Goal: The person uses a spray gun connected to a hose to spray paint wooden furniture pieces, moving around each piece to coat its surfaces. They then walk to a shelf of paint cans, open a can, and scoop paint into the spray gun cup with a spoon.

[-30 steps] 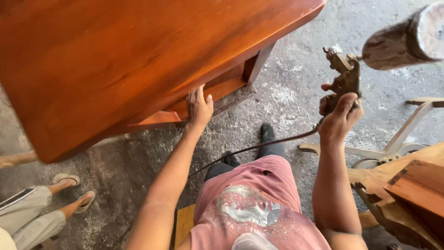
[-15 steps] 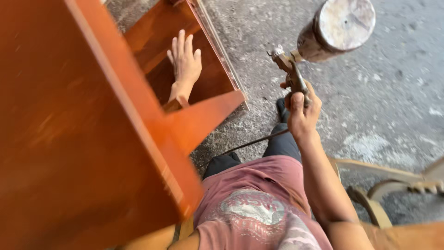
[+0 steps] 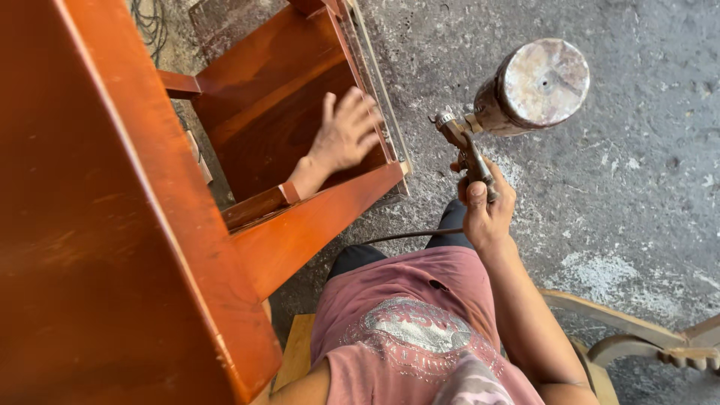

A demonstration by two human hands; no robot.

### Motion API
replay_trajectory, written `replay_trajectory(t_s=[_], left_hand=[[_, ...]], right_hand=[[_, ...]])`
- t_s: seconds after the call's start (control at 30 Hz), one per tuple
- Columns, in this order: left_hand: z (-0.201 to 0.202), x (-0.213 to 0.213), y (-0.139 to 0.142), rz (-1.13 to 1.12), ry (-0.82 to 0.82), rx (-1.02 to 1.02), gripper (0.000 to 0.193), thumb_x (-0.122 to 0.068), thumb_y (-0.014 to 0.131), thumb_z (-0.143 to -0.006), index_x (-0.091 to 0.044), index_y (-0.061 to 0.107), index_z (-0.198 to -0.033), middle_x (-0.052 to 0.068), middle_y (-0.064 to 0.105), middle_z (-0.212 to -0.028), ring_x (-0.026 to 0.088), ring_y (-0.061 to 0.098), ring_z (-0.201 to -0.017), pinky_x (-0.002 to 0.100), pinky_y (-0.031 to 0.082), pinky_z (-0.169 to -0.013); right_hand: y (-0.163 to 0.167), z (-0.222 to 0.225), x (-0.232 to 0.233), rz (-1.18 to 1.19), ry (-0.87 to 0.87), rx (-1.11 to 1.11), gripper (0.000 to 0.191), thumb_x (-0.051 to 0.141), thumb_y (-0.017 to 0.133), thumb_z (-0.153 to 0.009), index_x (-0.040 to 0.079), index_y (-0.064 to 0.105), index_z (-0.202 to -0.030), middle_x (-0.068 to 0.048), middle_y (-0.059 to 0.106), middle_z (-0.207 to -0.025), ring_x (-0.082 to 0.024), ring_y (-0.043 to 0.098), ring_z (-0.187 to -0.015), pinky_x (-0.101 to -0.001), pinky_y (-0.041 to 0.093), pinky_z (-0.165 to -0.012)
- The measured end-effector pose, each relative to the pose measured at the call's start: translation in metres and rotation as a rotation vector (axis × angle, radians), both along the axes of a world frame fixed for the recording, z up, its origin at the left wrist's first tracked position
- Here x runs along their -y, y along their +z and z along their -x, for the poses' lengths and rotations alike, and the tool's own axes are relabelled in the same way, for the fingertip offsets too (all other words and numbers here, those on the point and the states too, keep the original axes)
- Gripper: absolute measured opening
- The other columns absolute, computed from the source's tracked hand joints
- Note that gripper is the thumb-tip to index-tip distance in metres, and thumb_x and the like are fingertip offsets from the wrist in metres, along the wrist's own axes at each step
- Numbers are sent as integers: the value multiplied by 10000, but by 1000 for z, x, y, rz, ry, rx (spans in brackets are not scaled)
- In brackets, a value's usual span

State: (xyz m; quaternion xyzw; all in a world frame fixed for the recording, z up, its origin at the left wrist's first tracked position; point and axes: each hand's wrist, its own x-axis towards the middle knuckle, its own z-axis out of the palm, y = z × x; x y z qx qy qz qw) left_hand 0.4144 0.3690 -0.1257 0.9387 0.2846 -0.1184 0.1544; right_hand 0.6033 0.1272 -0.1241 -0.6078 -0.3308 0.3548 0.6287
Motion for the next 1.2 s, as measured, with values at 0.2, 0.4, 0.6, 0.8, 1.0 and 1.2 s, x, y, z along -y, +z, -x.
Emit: replay_trajectory(t_s=[0.2, 0.4, 0.6, 0.8, 1.0, 1.2], left_hand=[[-9, -43, -11, -289, 485, 54, 796, -550, 417, -1115, -37, 163, -1668, 170, 62, -1745, 378, -14, -1599, 709, -33, -1212], [-35, -5, -18, -179, 434, -100, 882, -656, 334, -1075, -33, 138, -1668, 126, 25, -1742, 309, -44, -1601, 716, -60, -1220], [74, 49, 34, -157, 1009, -260, 699, -545, 486, -1025, -77, 421, -1540, 96, 300, -1680, 286, 209, -1585, 625, 208, -1241], [173, 154, 67, -115, 1080, -36, 563, -433, 547, -1019, -79, 496, -1453, 99, 421, -1549, 299, 345, -1464, 572, 303, -1176], [148, 192, 71, -56, 883, 345, 429, -322, 608, -1013, -82, 571, -1367, 102, 542, -1418, 313, 480, -1342, 519, 399, -1111], [120, 196, 89, -70, 745, 567, 302, -211, 669, -1007, -85, 646, -1280, 105, 663, -1287, 326, 616, -1221, 466, 494, -1046]], right_hand=[[0, 3, -4, 19, 13, 14, 815, 714, 443, -1048, -47, 635, -1266, 26, 535, -721, -56, 462, -646, -232, 356, -590], [-5, 7, -6, 9, 4, -49, 835, 727, 454, -1040, -53, 621, -1288, 14, 543, -750, -65, 454, -655, -235, 340, -585], [7, 1, -6, 28, 15, -26, 835, 731, 432, -1040, -43, 633, -1280, 6, 561, -748, -64, 477, -663, -231, 359, -595], [25, -4, -3, -5, 10, -125, 787, 698, 462, -1055, -43, 617, -1269, 3, 561, -785, -68, 467, -679, -233, 352, -601], [50, -6, -7, -4, 35, -232, 687, 637, 502, -1054, -22, 628, -1201, 30, 504, -723, -52, 412, -626, -231, 301, -561], [66, 3, -9, 5, -3, -232, 587, 566, 488, -1076, 5, 632, -1169, 52, 482, -697, -32, 396, -584, -219, 282, -518]])
